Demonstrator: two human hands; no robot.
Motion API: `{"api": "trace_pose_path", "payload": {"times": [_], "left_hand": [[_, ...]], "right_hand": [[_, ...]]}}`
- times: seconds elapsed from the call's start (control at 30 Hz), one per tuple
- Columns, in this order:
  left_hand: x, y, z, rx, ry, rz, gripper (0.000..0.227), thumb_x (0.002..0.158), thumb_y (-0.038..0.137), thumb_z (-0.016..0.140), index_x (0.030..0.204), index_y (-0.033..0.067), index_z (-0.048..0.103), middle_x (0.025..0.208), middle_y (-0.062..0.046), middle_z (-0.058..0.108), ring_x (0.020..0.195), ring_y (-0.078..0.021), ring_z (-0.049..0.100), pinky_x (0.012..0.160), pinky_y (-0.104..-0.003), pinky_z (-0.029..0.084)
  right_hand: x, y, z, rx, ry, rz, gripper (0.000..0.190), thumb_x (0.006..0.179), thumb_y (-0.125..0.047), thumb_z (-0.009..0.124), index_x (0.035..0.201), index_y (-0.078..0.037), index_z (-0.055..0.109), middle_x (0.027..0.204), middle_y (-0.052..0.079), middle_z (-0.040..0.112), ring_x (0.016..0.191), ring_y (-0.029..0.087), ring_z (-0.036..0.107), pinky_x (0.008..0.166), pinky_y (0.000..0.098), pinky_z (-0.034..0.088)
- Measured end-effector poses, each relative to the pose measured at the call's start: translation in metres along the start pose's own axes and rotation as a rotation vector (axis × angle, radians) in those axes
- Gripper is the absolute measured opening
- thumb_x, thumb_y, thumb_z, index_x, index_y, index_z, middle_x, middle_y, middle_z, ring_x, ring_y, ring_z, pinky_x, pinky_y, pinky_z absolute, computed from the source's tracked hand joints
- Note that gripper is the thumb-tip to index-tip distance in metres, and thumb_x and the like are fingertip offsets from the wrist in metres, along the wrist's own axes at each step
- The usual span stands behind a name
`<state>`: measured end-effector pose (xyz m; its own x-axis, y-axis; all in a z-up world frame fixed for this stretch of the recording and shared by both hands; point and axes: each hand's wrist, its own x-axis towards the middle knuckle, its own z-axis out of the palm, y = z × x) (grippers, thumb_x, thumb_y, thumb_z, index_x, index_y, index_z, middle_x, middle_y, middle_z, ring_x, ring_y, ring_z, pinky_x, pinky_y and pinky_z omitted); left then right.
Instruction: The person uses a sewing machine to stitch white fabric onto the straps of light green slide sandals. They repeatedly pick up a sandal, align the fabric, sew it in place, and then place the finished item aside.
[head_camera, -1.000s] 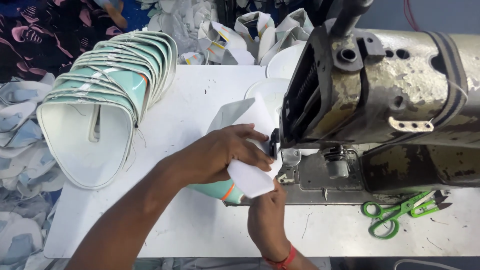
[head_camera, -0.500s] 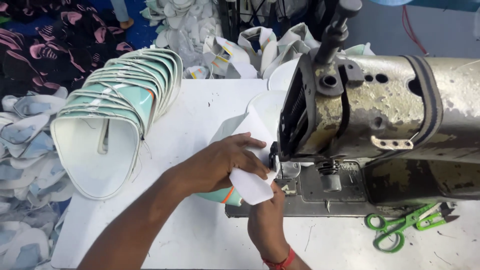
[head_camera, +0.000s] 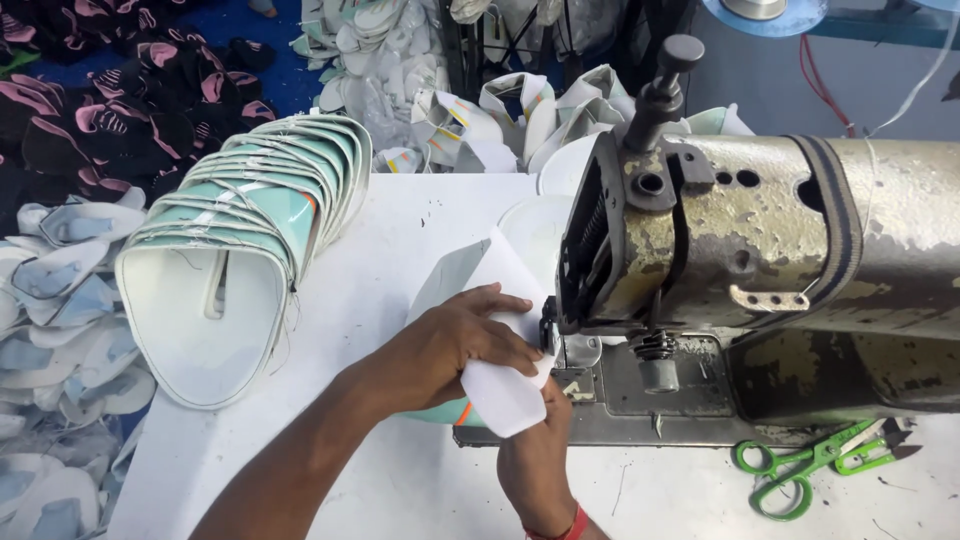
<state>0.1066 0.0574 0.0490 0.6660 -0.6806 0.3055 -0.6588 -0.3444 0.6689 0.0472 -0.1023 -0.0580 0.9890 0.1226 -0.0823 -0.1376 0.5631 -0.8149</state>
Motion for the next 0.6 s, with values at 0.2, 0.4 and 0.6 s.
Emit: {"api": "trace_pose_path", "payload": {"times": [0.2, 0.4, 0.6], "left_hand": [[0.0, 0.005, 0.002, 0.047, 0.018, -0.046, 0.044, 0.067, 0.002, 0.081, 0.109, 0.0166, 0.079, 0.117, -0.002, 0.078, 0.139, -0.0314, 0.054, 0.12, -0.047, 0.035], [-0.003, 0.004, 0.008, 0.097, 0.046, -0.038, 0.043, 0.07, 0.004, 0.081, 0.11, 0.0184, 0.079, 0.118, -0.001, 0.077, 0.141, -0.0301, 0.054, 0.12, -0.045, 0.037], [-0.003, 0.005, 0.008, 0.107, 0.061, -0.015, 0.047, 0.063, 0.002, 0.082, 0.108, 0.0176, 0.08, 0.116, -0.003, 0.078, 0.137, -0.0321, 0.054, 0.119, -0.049, 0.033]], "right_hand": [[0.0, -0.002, 0.001, 0.012, 0.002, 0.032, 0.027, 0.092, -0.011, 0.062, 0.113, 0.004, 0.068, 0.1, 0.011, 0.074, 0.084, 0.016, 0.072, 0.069, 0.0308, 0.057], [-0.001, -0.002, 0.002, -0.028, -0.007, -0.039, 0.026, 0.094, -0.011, 0.064, 0.114, 0.006, 0.067, 0.099, 0.012, 0.073, 0.081, 0.015, 0.072, 0.064, 0.029, 0.059], [-0.005, -0.004, 0.008, -0.111, 0.056, -0.001, 0.026, 0.092, -0.014, 0.063, 0.109, 0.004, 0.068, 0.09, 0.011, 0.074, 0.069, 0.015, 0.073, 0.054, 0.0298, 0.06]]}}
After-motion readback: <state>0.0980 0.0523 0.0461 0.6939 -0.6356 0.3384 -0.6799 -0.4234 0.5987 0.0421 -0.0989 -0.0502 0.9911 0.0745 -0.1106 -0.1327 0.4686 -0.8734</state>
